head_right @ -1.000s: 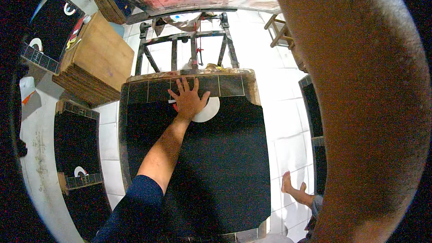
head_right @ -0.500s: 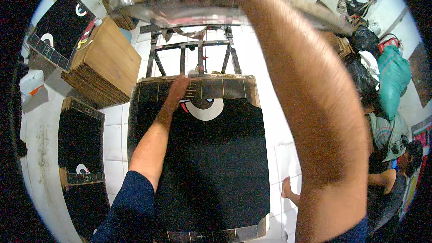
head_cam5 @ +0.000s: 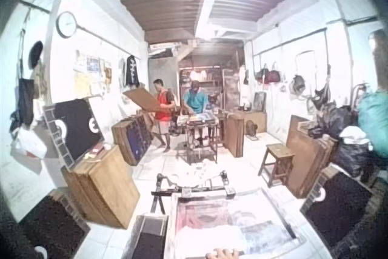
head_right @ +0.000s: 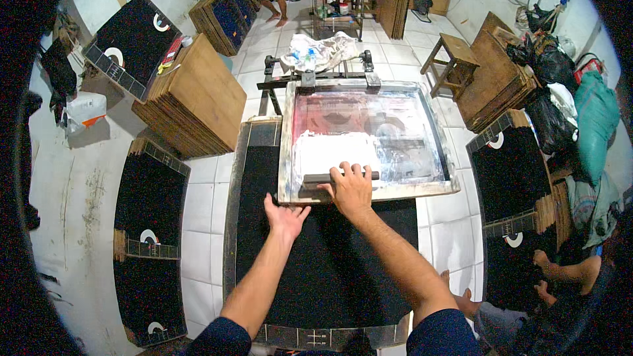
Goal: The person performs screen printing on a black mat by repeatedly lowering a screen frame, using a squeegee to spread ink, and lifting the frame. The process is repeated multiple times on the same mat.
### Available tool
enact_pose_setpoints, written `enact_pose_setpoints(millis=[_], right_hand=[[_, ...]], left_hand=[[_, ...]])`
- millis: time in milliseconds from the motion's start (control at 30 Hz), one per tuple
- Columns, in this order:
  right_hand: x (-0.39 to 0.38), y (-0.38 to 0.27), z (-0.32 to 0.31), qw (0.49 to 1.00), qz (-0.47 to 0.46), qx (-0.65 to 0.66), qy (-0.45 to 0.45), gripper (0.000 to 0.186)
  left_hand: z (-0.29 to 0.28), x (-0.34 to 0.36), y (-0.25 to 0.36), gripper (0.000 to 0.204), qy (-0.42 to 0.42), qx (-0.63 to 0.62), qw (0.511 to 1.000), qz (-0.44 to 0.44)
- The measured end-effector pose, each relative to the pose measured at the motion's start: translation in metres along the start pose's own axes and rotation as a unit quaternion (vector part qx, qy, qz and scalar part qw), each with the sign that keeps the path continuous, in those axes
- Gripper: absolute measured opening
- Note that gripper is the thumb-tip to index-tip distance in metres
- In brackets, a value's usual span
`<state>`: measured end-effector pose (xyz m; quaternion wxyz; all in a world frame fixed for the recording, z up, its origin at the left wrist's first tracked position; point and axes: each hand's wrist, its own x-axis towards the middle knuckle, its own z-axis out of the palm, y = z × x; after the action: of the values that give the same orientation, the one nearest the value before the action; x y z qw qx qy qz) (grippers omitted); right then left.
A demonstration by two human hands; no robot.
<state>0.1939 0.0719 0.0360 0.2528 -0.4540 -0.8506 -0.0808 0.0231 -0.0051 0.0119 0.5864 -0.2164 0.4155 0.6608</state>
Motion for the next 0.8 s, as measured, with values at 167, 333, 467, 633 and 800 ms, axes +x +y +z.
enact_pose_setpoints(millis=[167,333,467,633,800], right_hand=[[0.015,0.025,0.047,0.985,0.015,-0.042,-0.166,0.019],[0.049,0.039,0.050,0.971,0.023,-0.004,-0.238,0.031],[0.029,0.033,0.036,0.960,0.025,0.004,-0.279,0.034],[0.048,0.047,0.059,0.986,-0.012,0.001,-0.166,0.026],[0.129,0.079,0.110,0.983,0.018,-0.001,-0.181,0.038]], left_hand=[[-0.078,0.036,-0.006,0.067,0.043,0.528,0.734,0.425],[-0.079,0.061,0.014,0.119,-0.059,0.731,0.412,0.541],[-0.078,0.063,0.013,0.119,-0.052,0.753,0.391,0.527],[-0.078,0.064,0.011,0.112,-0.049,0.763,0.372,0.526],[-0.076,0.065,0.011,0.111,-0.050,0.760,0.372,0.531]])
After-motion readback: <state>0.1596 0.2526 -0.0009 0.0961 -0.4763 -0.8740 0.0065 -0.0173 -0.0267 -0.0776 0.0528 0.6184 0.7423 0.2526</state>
